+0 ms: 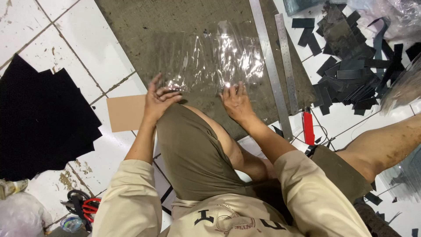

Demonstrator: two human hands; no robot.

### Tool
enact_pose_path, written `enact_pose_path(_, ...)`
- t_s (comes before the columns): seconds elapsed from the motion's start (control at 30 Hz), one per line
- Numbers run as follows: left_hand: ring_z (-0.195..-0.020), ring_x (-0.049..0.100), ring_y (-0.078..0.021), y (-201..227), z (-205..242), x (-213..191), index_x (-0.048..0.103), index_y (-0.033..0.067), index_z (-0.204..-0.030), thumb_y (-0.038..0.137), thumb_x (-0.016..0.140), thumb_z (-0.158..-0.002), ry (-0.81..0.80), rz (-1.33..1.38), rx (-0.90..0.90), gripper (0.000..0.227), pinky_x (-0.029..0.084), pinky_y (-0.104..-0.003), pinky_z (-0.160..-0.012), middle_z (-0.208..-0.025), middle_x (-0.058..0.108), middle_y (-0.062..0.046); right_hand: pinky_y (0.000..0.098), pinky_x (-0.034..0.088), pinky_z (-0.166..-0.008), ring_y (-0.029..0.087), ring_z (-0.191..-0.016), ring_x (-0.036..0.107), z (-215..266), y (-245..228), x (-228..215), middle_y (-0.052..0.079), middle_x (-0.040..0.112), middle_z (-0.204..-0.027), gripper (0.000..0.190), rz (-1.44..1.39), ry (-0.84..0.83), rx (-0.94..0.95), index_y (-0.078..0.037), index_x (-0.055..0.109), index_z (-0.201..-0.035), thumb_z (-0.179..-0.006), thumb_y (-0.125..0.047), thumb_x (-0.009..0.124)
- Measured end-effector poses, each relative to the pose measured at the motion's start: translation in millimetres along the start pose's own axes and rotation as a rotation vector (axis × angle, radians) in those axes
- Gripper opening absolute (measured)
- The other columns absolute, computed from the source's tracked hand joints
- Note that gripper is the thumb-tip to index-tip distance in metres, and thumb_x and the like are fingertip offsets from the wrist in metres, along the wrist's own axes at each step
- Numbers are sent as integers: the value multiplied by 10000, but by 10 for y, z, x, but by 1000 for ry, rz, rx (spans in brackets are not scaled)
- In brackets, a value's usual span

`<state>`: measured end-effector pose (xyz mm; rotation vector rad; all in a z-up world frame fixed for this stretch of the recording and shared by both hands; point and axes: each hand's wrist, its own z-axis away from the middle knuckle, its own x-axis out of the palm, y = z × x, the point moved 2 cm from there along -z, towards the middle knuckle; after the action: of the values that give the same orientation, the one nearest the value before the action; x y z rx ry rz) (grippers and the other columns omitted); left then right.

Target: Cutting clear plastic sheets to size using a metal ruler and a utility knife

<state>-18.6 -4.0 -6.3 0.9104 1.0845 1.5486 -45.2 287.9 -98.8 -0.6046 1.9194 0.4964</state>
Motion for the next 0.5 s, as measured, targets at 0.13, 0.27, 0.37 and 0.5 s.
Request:
enact_pose_path(0.13, -994, 750, -274, 75, -57, 157, 272, 124, -1559, -148, 856, -716, -39, 114, -69, 1061, 678, -331, -890, -1169, 670, -226, 574, 596, -765, 569, -927, 691, -64, -10, -68, 283, 609, -879, 396, 3, 9, 4, 84, 700, -1005, -980, -309, 656)
enact_pose_path(0.27, -998, 746, -259, -30, -185, 210, 329, 112, -1523, -110, 903, -679, -78, 77, -57, 1044, 668, -317, -890, -1151, 708, -244, 592, 595, -762, 575, -939, 687, -178, -22, -305, 250, 610, -888, 475, -31, -31, 57, 117, 690, -1096, -949, -334, 679)
enact_pose_path(0.37, -995, 745, -280, -79, -195, 234, 377, 146, -1504, -125, 883, -707, -102, 83, -69, 982, 663, -323, -893, -1121, 718, -248, 588, 596, -762, 579, -945, 684, -233, -34, -375, 238, 612, -885, 537, -23, -70, 67, 124, 687, -1117, -949, -385, 687)
enact_pose_path(0.5, -984, 751, -239, -130, -215, 216, 363, 176, -1530, -124, 907, -672, -181, 18, -73, 1059, 640, -288, -906, -1115, 731, -230, 602, 585, -780, 597, -955, 670, -314, -37, -532, 242, 613, -899, 575, -59, -92, 89, 136, 694, -1134, -980, -416, 658)
